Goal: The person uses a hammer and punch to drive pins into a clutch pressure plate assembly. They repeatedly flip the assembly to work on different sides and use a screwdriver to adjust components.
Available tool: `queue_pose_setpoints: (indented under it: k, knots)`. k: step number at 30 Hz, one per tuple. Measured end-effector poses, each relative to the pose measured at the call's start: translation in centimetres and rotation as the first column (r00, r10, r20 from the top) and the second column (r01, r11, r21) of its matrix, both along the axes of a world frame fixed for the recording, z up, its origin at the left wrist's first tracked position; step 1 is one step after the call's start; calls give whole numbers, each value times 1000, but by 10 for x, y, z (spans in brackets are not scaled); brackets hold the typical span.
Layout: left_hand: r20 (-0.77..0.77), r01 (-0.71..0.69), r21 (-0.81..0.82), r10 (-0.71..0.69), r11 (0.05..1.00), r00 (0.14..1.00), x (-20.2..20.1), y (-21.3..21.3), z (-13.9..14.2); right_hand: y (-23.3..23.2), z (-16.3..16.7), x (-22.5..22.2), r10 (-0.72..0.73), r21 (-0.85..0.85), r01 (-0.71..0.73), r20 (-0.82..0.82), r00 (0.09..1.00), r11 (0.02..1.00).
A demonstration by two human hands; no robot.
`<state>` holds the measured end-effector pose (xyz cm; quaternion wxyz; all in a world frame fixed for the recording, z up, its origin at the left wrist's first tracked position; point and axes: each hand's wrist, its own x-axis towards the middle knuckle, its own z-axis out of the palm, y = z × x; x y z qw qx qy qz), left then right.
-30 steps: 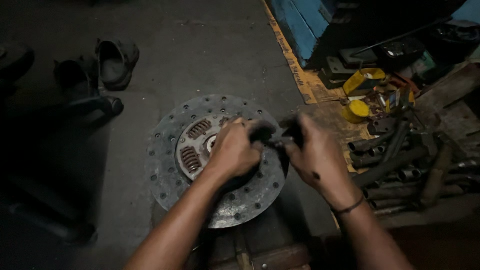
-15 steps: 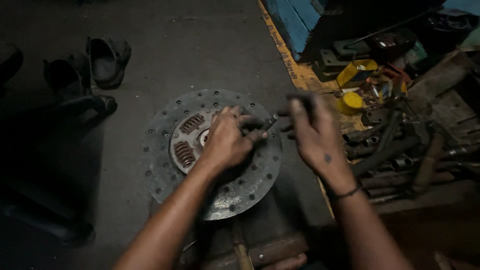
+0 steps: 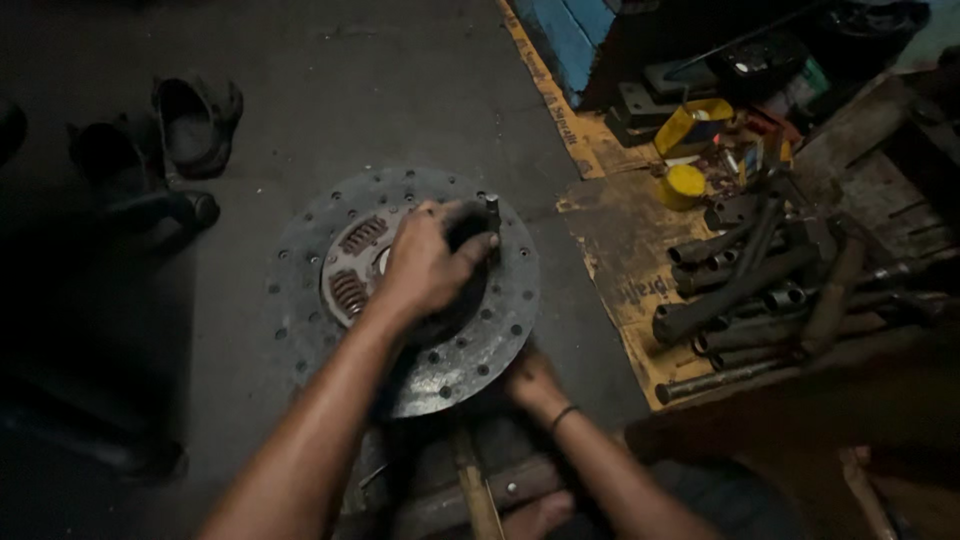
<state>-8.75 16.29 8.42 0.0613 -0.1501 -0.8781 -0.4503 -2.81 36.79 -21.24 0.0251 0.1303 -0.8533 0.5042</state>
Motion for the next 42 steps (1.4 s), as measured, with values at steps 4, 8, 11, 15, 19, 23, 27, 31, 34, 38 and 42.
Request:
queue_pose_setpoints:
  k: [4, 8, 11, 15, 19, 23, 27, 31, 34, 38, 42]
  knots:
    - [-48, -38, -24, 37, 999, 998, -4, -1, -6, -32, -19, 28, 48, -116, 30, 617, 785, 993]
    - [-31, -86, -86, 84, 993, 996, -6, 1, -9, -50, -18, 40, 136, -230, 130, 853, 504, 964]
    - [-73, -83, -73, 77, 994, 994, -7, 3, -8, -48, -12, 39, 167, -271, 221, 902, 398, 937]
    - [16, -68, -163, 71, 984, 997, -5, 4, -3, -22, 23, 33, 158, -291, 363, 922, 354, 885]
    - [-9, -53, -134, 52, 990, 999, 2, 6, 3, 8, 106, 26, -62, -175, 506, 907, 416, 845]
    - [-67, 25, -172, -37, 985, 997, 7, 6, 7, 33, 215, 29, -398, 174, 358, 439, 806, 917]
    - [-166, 56, -181, -87, 982, 982, 5, 6, 5, 43, 315, 35, -386, 297, 323, 183, 904, 898]
    - [-101, -9, -177, -9, 984, 995, 0, 8, -1, 30, 381, 37, -270, 511, 247, -30, 963, 823]
    - [-84, -11, -149, -2, 989, 997, -2, 7, -5, 9, 398, 30, -22, 599, 205, -298, 954, 774]
    - [-49, -35, -93, 31, 995, 998, -4, 6, -9, -7, 402, 17, 3, 772, 124, -161, 987, 623]
    - [-121, -30, -121, 15, 992, 993, -7, 7, -10, -4, 418, 18, -60, 768, 95, -74, 995, 634]
